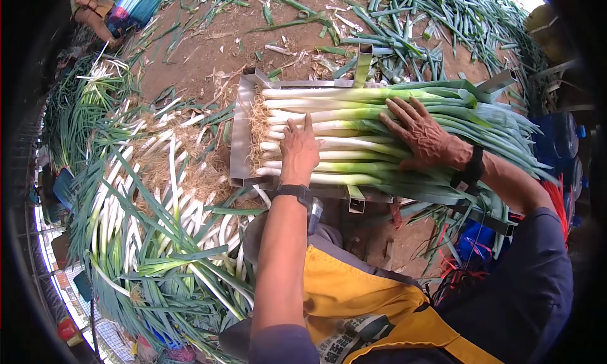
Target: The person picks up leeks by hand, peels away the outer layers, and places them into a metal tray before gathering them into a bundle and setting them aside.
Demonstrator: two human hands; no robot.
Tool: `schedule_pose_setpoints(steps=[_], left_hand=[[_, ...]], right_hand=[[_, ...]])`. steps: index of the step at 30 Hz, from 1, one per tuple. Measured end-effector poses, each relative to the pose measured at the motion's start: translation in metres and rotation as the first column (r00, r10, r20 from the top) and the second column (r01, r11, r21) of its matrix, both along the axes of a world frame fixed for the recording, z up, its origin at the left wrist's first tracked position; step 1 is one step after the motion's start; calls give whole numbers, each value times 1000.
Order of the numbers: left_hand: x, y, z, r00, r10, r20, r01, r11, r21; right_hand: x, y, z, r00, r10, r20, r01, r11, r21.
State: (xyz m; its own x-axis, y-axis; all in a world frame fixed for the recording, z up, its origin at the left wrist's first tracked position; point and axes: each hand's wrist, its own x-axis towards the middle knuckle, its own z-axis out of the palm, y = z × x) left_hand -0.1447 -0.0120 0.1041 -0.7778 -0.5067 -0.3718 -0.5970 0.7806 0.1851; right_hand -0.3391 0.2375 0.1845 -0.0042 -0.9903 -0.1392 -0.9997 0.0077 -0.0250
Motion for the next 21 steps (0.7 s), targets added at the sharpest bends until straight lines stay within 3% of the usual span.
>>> schedule_pose_setpoints(steps=[4,5,6,8,9,10,11,12,16,21], left_hand=[[-3,-2,8,1000,-4,18,4,1000,-15],[-4,0,8,999,-13,29,14,1000,-21],[-3,3,4,1000,-19,18,20,1000,-24],[-4,-3,-1,1000,-17,-19,16,999,-39],[-4,-2,-2,1000,-2,-9,2,999,-38],[-5,-2,2,1000,-1,21,2,1000,-12],[-5,-2,1,1000,13,27,-13,1000,16],[-3,-2,0,999,24,42,-26,999,43],[0,-4,1,999,-16,52,15,1000,17],[-3,0,7,992,13,125,-19,999,47]], right_hand=[[-17,-16,0,982,140,-128,-135,990,46],[-37,-29,1,988,157,-4,-154,976,152],[-44,-48,16,995,-10,97,-28,924,381],[-53,-53,2,988,-17,152,-37,938,345],[-48,-36,-26,997,47,67,-53,996,78],[-37,-14,-48,995,96,-40,-102,976,-193],[-15,-11,-30,999,41,22,-37,984,-174],[-5,-10,-31,999,37,-28,-41,986,-164],[-29,-21,-34,995,24,96,-9,988,-153],[-1,-19,-22,996,-51,68,62,983,-174]])
